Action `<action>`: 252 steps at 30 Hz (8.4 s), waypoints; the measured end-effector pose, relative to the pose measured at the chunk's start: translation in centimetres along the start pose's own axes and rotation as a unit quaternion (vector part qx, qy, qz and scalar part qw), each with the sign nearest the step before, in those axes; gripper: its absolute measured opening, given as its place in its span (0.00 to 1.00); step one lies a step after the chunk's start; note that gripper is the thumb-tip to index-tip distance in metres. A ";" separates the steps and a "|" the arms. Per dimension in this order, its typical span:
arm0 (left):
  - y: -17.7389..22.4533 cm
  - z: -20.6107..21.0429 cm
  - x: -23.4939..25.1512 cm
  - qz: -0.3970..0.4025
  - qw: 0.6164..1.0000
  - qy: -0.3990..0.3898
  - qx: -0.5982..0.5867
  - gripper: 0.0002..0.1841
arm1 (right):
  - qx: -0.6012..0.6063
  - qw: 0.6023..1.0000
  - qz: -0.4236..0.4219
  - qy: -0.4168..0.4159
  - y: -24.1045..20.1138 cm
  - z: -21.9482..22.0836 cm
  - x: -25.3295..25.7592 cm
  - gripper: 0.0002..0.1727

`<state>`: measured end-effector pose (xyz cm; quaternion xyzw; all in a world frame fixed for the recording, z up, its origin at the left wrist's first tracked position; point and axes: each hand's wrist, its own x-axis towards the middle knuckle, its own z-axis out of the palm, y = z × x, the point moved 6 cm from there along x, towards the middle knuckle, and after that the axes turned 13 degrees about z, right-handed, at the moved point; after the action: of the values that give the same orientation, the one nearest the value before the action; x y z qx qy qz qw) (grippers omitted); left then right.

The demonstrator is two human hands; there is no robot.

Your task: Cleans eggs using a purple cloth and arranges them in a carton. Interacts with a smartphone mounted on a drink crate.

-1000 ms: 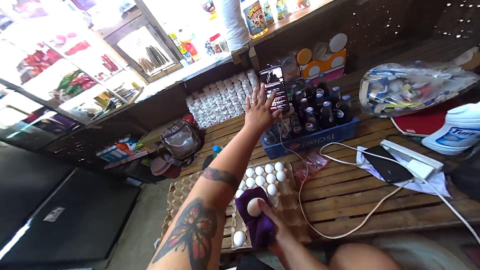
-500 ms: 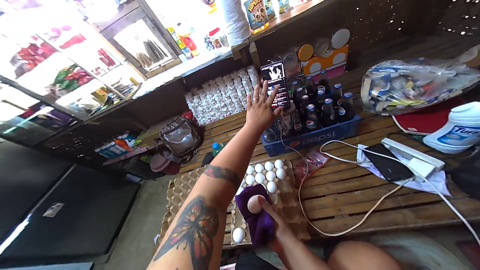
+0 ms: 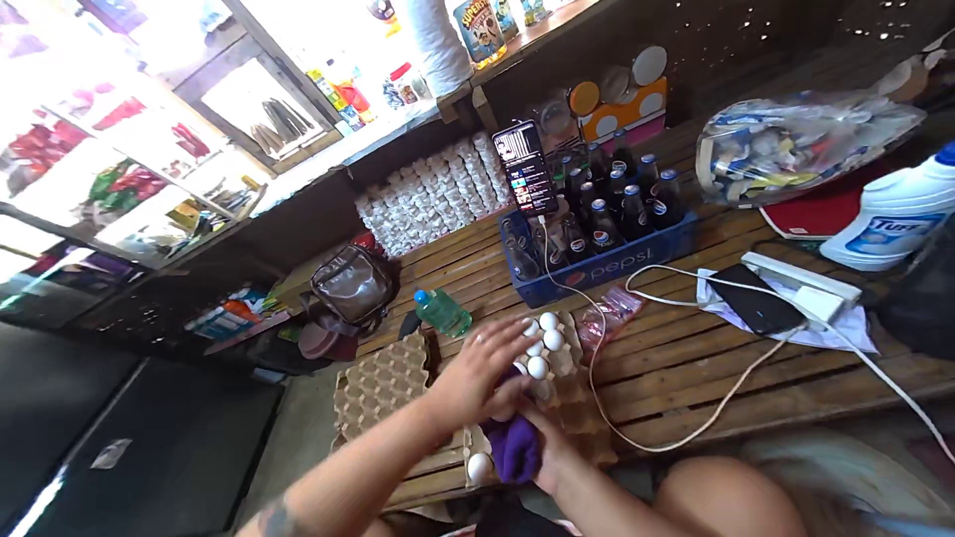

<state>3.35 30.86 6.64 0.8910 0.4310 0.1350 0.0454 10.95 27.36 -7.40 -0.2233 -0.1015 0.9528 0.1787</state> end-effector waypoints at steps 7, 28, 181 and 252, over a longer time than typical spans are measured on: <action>3.2 1.8 -9.3 -0.121 0.962 0.240 0.056 0.18 | -0.026 0.999 0.020 0.010 1.5 0.7 0.1 0.32; 1.3 3.8 -12.8 -0.220 0.946 0.237 0.022 0.25 | -0.207 0.977 -0.045 0.030 2.1 2.7 -1.1 0.36; 5.6 3.1 -10.4 -0.097 0.955 0.238 0.147 0.23 | -0.016 0.997 0.067 -0.024 1.8 2.2 -1.4 0.23; -13.3 -4.5 13.7 -0.098 0.956 0.081 0.264 0.34 | 0.034 0.998 0.058 0.007 1.8 0.3 0.6 0.21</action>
<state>0.17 49.74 11.09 0.8107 0.5390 0.0828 -0.2129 9.83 25.91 -7.87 -0.2291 -0.0546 0.9630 0.1312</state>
